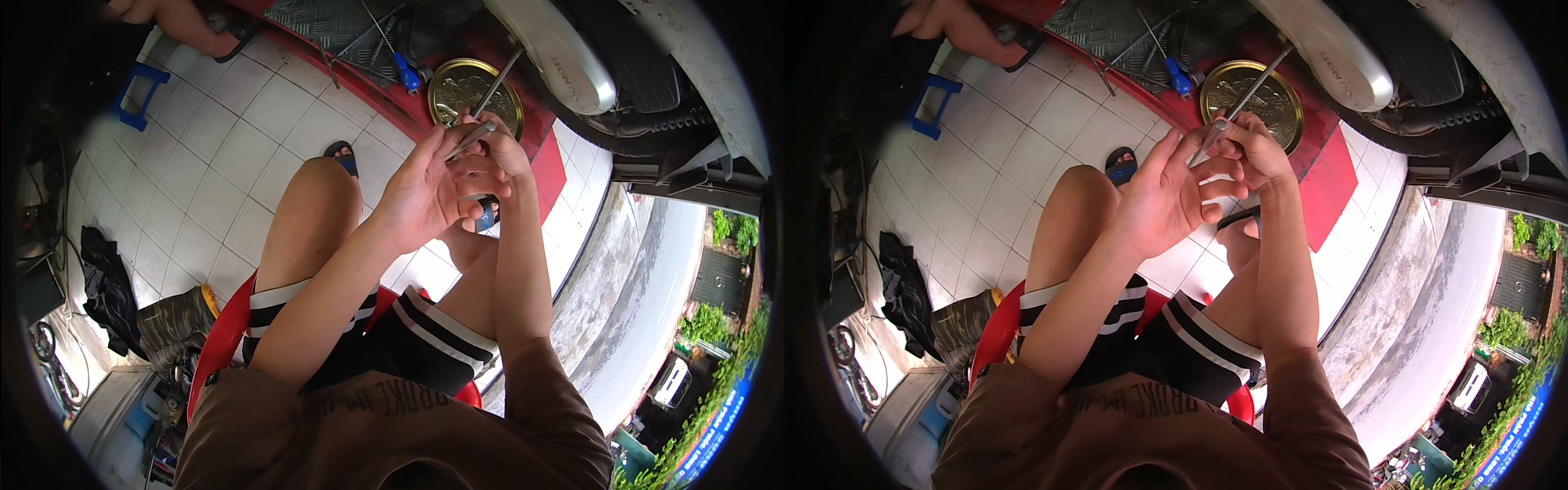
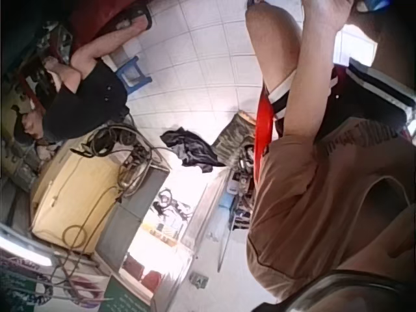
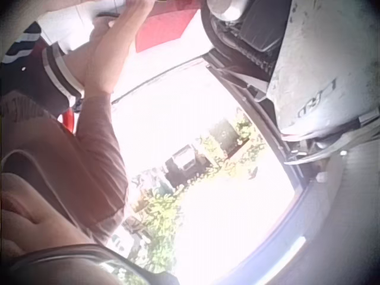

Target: The person uses a blue screwdriver and a T-handle wrench to loosen and tighten bolts on the rear undercarriage of a white scooter. They place removed bolts into a gold-colored tray on the floor and repeatedly adjust the same fasteners.

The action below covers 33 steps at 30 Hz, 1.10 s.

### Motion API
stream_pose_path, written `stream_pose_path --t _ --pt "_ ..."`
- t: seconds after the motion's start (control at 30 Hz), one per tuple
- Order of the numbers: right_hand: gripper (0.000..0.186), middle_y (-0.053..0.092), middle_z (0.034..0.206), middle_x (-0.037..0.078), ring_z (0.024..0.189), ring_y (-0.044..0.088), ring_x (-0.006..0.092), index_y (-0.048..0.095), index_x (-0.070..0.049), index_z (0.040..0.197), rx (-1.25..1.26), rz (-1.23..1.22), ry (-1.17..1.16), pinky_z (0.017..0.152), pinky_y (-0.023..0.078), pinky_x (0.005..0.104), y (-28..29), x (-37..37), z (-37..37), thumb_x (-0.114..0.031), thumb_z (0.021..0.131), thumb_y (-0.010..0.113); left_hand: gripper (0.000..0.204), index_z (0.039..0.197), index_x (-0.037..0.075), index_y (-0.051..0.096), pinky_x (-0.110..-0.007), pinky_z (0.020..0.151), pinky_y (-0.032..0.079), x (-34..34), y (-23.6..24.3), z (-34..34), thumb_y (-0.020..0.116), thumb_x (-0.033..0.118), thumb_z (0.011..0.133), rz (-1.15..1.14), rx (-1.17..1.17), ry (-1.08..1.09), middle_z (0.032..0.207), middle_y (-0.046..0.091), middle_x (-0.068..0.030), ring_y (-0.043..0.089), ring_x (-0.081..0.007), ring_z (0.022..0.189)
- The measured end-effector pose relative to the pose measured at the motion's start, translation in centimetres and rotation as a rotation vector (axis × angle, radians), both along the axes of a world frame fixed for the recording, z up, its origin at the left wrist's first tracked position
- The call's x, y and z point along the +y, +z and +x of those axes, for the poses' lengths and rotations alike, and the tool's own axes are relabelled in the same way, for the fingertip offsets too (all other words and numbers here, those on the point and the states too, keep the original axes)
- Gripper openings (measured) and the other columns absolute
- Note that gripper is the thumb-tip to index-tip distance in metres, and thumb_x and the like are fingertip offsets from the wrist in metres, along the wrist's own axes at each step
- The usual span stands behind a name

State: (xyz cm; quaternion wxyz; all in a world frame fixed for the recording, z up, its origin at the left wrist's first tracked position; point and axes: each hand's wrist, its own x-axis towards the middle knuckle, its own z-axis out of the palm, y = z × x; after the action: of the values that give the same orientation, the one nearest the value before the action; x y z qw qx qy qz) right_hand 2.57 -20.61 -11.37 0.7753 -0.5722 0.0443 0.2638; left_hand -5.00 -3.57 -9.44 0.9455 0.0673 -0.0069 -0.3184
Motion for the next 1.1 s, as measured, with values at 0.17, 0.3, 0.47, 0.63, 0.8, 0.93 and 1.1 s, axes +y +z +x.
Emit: stream_pose_path --t 0.17,0.3,0.47,0.63,0.8,0.93,1.1 --pt "0.020 0.057 0.074 0.000 0.063 0.055 0.0078 0.058 -0.006 0.096 0.068 0.011 -0.118 0.056 0.046 0.0198 -1.0 1.3 0.0 -0.020 0.088 0.070 0.027 0.118 0.003 0.053 -0.033 0.097 0.049 -0.7 -1.3 1.4 0.049 0.023 0.101 0.059 0.235 0.135 0.113 0.063 -0.0127 0.061 -0.0258 0.112" --pt "0.024 0.061 0.077 0.001 0.064 0.057 0.0087 0.060 -0.005 0.092 0.091 0.092 -0.118 0.057 0.048 0.0213 -2.8 1.1 0.7 -0.024 0.087 0.072 0.020 0.109 0.000 0.064 -0.033 0.107 0.042 -1.3 -2.1 1.5 0.054 0.015 0.098 0.268 0.117 0.185 0.112 0.067 -0.0123 0.057 -0.0203 0.117" --pt "0.026 0.060 0.075 0.001 0.057 0.053 0.0073 0.060 -0.004 0.088 0.124 -0.046 -0.181 0.051 0.044 0.0213 -2.4 1.8 0.8 -0.027 0.086 0.072 0.025 0.117 0.001 0.061 -0.031 0.100 0.046 -1.4 -2.1 1.0 0.050 0.016 0.099 0.468 0.044 0.212 0.110 0.067 -0.0121 0.063 -0.0177 0.107" --pt "0.027 0.044 0.048 0.000 0.044 0.040 0.0076 0.059 -0.003 0.076 0.143 -0.241 -0.053 0.040 0.027 0.0233 -1.0 1.9 0.8 -0.025 0.090 0.065 0.032 0.105 -0.003 0.058 -0.032 0.079 0.053 -2.4 -2.4 -0.1 0.045 0.026 0.099 0.877 -0.146 0.259 0.089 0.068 -0.0111 0.071 -0.0206 0.084" --pt "0.032 0.048 0.055 0.000 0.045 0.035 0.0075 0.061 -0.002 0.069 0.171 -0.355 0.017 0.044 0.026 0.0244 -1.7 1.2 -1.0 -0.028 0.088 0.066 0.035 0.085 -0.004 0.062 -0.034 0.058 0.053 -2.2 -2.9 -1.9 0.048 0.026 0.097 1.215 -0.541 -0.092 0.077 0.068 -0.0138 0.070 -0.0212 0.067" --pt "0.036 0.056 0.064 0.001 0.054 0.042 0.0078 0.061 -0.007 0.069 0.135 -0.481 0.248 0.051 0.034 0.0241 -1.1 0.8 -2.2 -0.035 0.092 0.063 0.034 0.088 -0.003 0.061 -0.043 0.063 0.050 -2.6 -2.9 -4.5 0.049 0.027 0.097 1.530 -0.888 -0.163 0.073 0.066 -0.0198 0.066 -0.0333 0.064" --pt "0.044 0.056 0.064 0.002 0.064 0.049 0.0116 0.056 -0.009 0.067 0.046 -0.408 0.199 0.060 0.040 0.0273 -2.0 0.0 -4.1 -0.043 0.096 0.056 0.033 0.095 0.001 0.058 -0.050 0.070 0.050 -3.1 -3.8 -4.6 0.050 0.033 0.097 1.743 -1.054 -0.349 0.080 0.067 -0.0222 0.066 -0.0399 0.079"
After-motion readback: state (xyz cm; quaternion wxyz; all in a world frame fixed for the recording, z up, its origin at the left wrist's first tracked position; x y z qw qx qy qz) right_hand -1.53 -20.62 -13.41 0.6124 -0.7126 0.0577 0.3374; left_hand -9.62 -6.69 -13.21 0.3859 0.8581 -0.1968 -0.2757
